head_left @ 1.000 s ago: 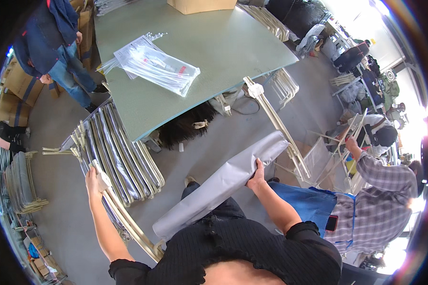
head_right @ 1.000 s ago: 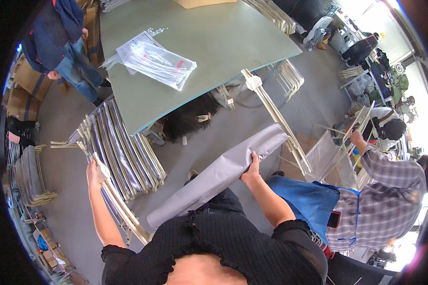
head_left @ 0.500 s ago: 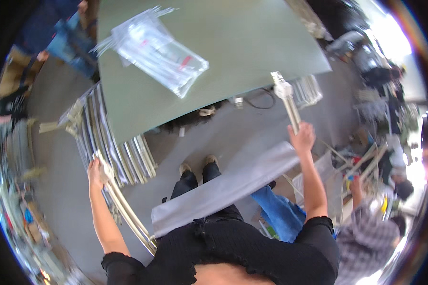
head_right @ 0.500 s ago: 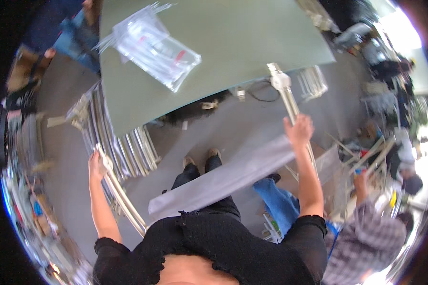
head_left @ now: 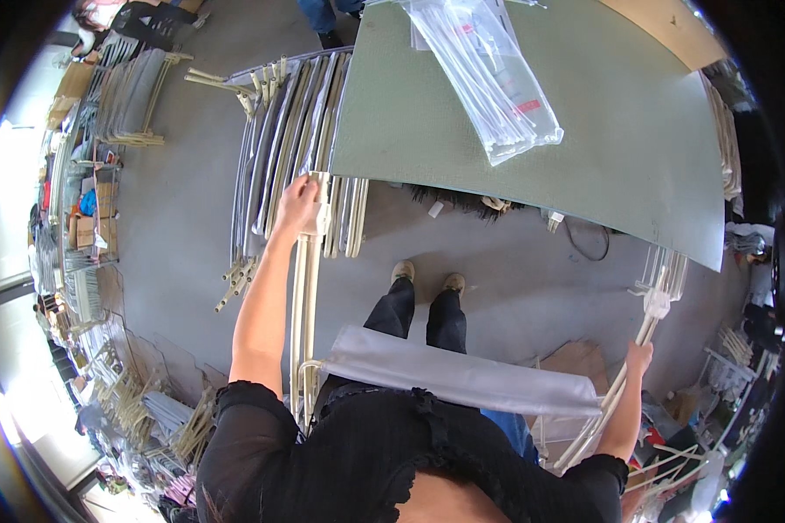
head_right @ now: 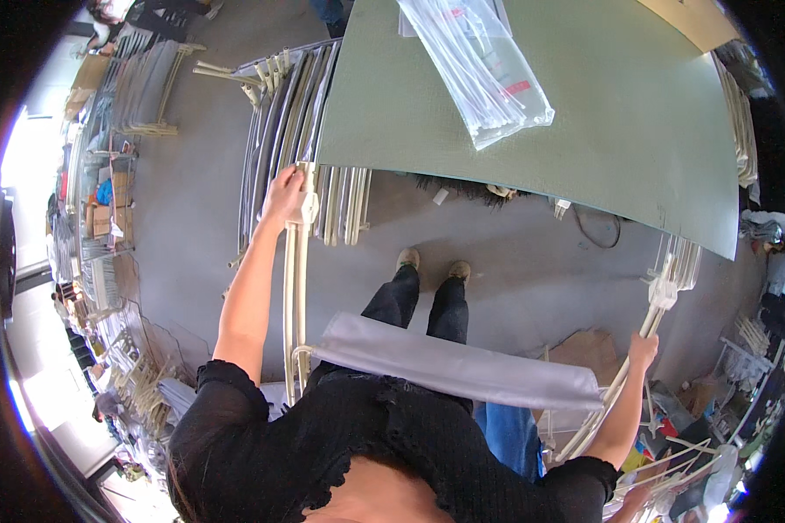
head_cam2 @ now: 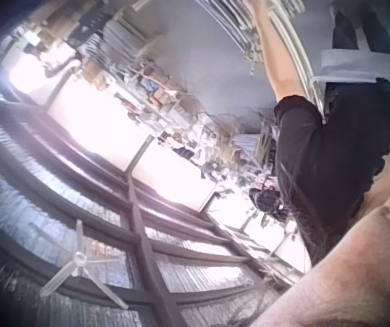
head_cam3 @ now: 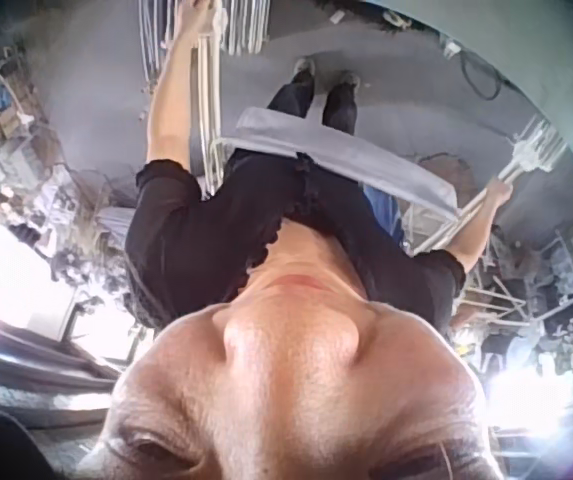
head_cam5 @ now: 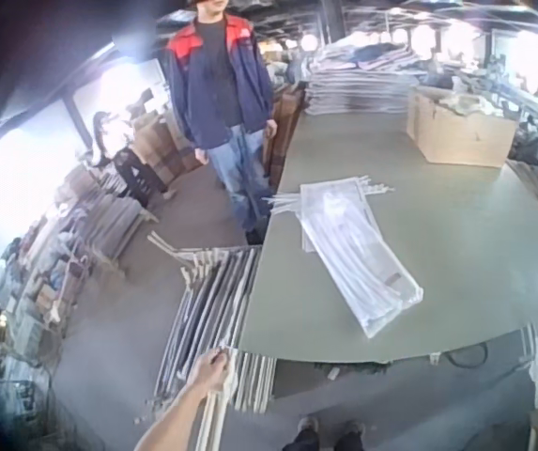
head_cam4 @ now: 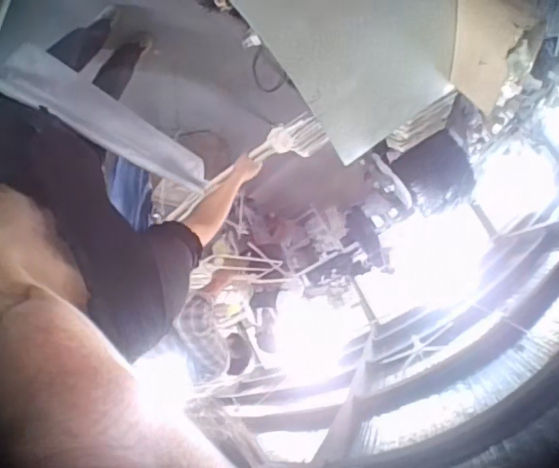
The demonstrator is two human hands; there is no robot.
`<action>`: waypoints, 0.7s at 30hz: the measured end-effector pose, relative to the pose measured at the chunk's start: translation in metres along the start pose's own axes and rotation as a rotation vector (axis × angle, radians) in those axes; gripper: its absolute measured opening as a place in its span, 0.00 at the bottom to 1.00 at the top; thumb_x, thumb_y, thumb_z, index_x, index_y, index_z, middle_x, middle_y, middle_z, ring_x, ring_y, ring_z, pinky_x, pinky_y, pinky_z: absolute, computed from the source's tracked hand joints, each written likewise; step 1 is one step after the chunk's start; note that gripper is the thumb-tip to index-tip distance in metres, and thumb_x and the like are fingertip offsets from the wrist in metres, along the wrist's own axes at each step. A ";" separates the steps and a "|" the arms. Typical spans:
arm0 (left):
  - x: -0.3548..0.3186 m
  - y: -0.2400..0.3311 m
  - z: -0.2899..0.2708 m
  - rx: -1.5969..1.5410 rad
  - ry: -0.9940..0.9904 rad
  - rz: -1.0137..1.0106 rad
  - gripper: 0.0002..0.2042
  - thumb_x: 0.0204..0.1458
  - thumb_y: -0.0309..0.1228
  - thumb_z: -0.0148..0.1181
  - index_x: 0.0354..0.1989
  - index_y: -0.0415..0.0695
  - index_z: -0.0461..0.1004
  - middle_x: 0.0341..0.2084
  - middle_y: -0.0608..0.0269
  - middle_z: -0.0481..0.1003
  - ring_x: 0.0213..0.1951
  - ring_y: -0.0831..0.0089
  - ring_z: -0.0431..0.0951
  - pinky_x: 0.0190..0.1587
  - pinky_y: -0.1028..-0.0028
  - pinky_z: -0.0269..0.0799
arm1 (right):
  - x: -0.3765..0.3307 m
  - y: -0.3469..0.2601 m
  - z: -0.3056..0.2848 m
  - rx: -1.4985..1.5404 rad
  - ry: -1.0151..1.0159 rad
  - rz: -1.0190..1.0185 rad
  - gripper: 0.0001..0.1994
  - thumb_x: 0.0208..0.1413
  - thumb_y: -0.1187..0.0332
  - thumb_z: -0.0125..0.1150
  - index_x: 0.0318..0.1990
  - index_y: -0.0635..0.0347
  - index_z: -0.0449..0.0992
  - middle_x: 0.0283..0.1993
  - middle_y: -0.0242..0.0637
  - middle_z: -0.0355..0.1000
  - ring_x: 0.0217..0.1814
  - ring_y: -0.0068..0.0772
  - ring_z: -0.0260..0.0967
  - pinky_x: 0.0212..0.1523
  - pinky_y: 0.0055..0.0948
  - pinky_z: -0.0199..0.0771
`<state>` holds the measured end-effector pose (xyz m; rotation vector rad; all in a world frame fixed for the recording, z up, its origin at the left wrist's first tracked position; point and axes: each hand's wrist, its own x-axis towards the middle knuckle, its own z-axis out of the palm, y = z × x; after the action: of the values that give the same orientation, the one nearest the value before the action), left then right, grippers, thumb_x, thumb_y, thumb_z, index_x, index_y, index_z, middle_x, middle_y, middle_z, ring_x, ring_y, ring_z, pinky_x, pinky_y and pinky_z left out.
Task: The person repeatedly picks up folded chairs from a pile, carries them to a table, and stacks them on top of other chairs. The person continues this cycle throughout the clip.
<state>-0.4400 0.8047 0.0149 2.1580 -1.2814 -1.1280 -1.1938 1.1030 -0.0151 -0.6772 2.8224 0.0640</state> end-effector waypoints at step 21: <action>0.006 0.001 0.026 0.215 0.047 0.120 0.16 0.54 0.39 0.45 0.47 0.46 0.69 0.25 0.59 0.72 0.28 0.71 0.71 0.32 0.71 0.65 | -0.022 0.009 0.005 0.095 -0.017 -0.012 0.23 0.41 0.59 0.59 0.42 0.68 0.70 0.41 0.54 0.70 0.44 0.53 0.68 0.46 0.40 0.67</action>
<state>-0.4593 0.8006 -0.0029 2.2077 -1.5501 -0.9238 -1.1775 1.1210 -0.0148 -0.6683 2.7841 -0.0659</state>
